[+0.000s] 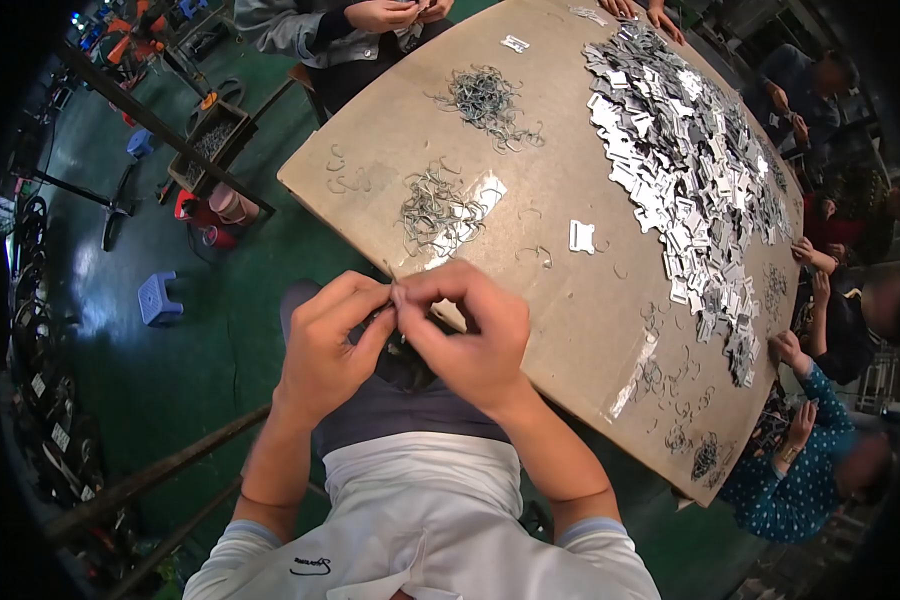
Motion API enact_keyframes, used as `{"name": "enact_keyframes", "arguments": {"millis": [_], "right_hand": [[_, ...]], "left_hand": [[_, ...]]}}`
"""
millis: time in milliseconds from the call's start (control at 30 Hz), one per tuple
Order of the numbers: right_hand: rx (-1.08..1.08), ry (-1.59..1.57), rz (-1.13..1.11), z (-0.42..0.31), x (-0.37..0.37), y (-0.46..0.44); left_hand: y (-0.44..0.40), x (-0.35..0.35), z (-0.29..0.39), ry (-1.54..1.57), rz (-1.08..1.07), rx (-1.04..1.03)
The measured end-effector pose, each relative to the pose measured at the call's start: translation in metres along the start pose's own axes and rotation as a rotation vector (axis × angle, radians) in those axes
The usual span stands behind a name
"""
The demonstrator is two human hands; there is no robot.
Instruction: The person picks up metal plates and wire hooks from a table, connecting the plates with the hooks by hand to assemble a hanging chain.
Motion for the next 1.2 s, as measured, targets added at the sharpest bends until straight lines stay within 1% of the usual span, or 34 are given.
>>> {"name": "enact_keyframes", "arguments": {"millis": [33, 133, 200, 300, 400, 433, 467, 533, 667, 733, 800, 900, 1000, 1100, 1200], "right_hand": [[0.166, 0.044, 0.049, -0.011, 0.001, 0.005], [0.248, -0.005, 0.159, -0.016, 0.005, 0.019], [0.255, -0.013, 0.189, -0.017, 0.005, 0.023], [0.289, -0.015, 0.215, -0.024, 0.01, 0.026], [0.321, -0.003, 0.235, -0.03, 0.015, 0.025], [0.319, -0.005, 0.241, -0.03, 0.017, 0.027], [0.318, -0.009, 0.246, -0.03, 0.018, 0.028], [0.324, 0.005, 0.272, -0.032, 0.022, 0.032], [0.338, 0.019, 0.317, -0.035, 0.028, 0.044], [0.323, 0.024, 0.323, -0.037, 0.032, 0.05], [0.313, 0.045, 0.346, -0.037, 0.037, 0.053], [0.291, 0.092, 0.342, -0.032, 0.042, 0.059], [0.273, 0.136, 0.302, -0.023, 0.047, 0.062], [0.236, 0.124, 0.287, -0.015, 0.047, 0.063], [0.235, 0.112, 0.275, -0.011, 0.043, 0.061]], "left_hand": [[0.0, -0.001, 0.0, 0.033, -0.004, 0.003], [0.0, -0.002, -0.004, 0.128, -0.041, 0.037], [0.0, 0.0, -0.009, 0.182, -0.098, 0.092], [-0.003, 0.0, -0.011, 0.269, -0.187, 0.091], [-0.008, 0.002, -0.022, 0.664, -0.243, 0.226], [-0.012, 0.007, -0.038, 0.719, -0.181, 0.314], [-0.023, 0.012, -0.045, 0.762, -0.162, 0.242], [-0.058, 0.003, -0.05, 0.622, -0.119, 0.246], [-0.12, -0.108, -0.056, 0.216, -0.362, 0.126], [-0.139, -0.177, -0.077, 0.066, -0.477, -0.054], [-0.14, -0.227, -0.084, -0.224, -0.422, -0.315], [-0.135, -0.269, -0.094, -0.582, -0.508, -0.358], [-0.142, -0.263, -0.101, -0.507, -0.454, -0.236], [-0.147, -0.255, -0.134, -0.15, -0.569, 0.101], [-0.147, -0.197, -0.125, 0.291, -0.318, 0.252]]}}
Point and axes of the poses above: each hand's wrist, its own y-axis away from the middle knuckle, its own x-axis out of the back of the hand, z = x × y, the point moved 10 cm from there along -y, towards the middle knuckle, and after that the axes turned 13 degrees about y, right-handed, at the moved point
